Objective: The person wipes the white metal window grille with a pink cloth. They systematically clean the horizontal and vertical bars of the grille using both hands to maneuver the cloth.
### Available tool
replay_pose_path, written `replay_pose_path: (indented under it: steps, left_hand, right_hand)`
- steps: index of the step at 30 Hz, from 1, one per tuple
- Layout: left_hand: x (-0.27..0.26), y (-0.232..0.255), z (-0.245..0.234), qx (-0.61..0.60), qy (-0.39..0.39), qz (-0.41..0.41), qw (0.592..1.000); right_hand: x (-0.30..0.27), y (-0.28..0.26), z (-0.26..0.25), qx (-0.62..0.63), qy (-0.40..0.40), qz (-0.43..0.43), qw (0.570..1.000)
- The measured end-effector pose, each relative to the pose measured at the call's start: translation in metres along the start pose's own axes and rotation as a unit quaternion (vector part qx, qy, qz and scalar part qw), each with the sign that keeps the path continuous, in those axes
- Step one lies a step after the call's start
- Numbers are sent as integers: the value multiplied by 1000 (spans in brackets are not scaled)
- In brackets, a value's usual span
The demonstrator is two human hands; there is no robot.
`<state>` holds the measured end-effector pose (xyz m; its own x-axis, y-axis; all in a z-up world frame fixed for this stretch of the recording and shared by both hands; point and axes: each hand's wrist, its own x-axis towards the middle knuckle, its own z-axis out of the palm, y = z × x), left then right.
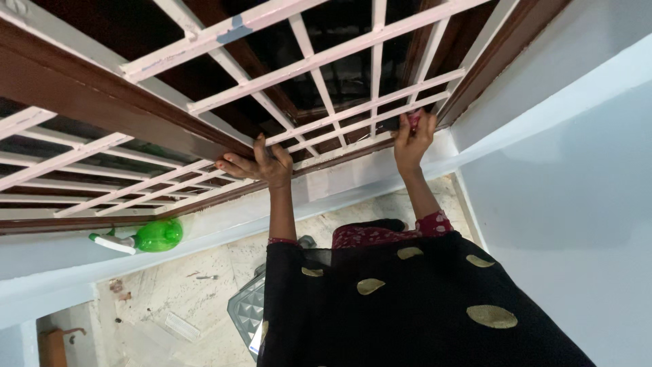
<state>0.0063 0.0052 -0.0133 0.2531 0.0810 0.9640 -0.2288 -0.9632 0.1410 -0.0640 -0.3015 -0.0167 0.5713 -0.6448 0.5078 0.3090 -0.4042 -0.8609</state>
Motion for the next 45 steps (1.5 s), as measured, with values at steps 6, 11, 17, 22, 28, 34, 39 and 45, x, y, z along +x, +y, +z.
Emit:
replay_pose_path:
  steps: [6,11,17,22,28,34,39,45]
  left_hand:
    - [3,3,-2,-2,-10,-6,1000]
    - [11,12,-13,-19,-40,-18,999]
    - [40,32,-21,-31,-16,-22,999]
    - [53,40,-32,-25,-30,-24,999]
    - [37,29,-17,-24,-12,-19,999]
    - [12,15,-4,-15,1,-17,1000]
    - [12,18,-7,-16,-3,-22,1000]
    - [11,19,-3,-26,15,-27,999]
  right_hand:
    - [-19,48,-13,-169,-23,-114,979]
    - [-23,42,-31,-85,-29,-4,996]
    - [62,-77,-73,-84,144,-228,959]
    - [127,-113,-71,-276,67,-276,918]
    - [84,-28,-58,-253,90,-274,923]
    - [6,56,-56,-279,66,-210,935]
    - [-23,45,-32,215,89,26,972]
    - [-61,24,-8,-104,0,23,994]
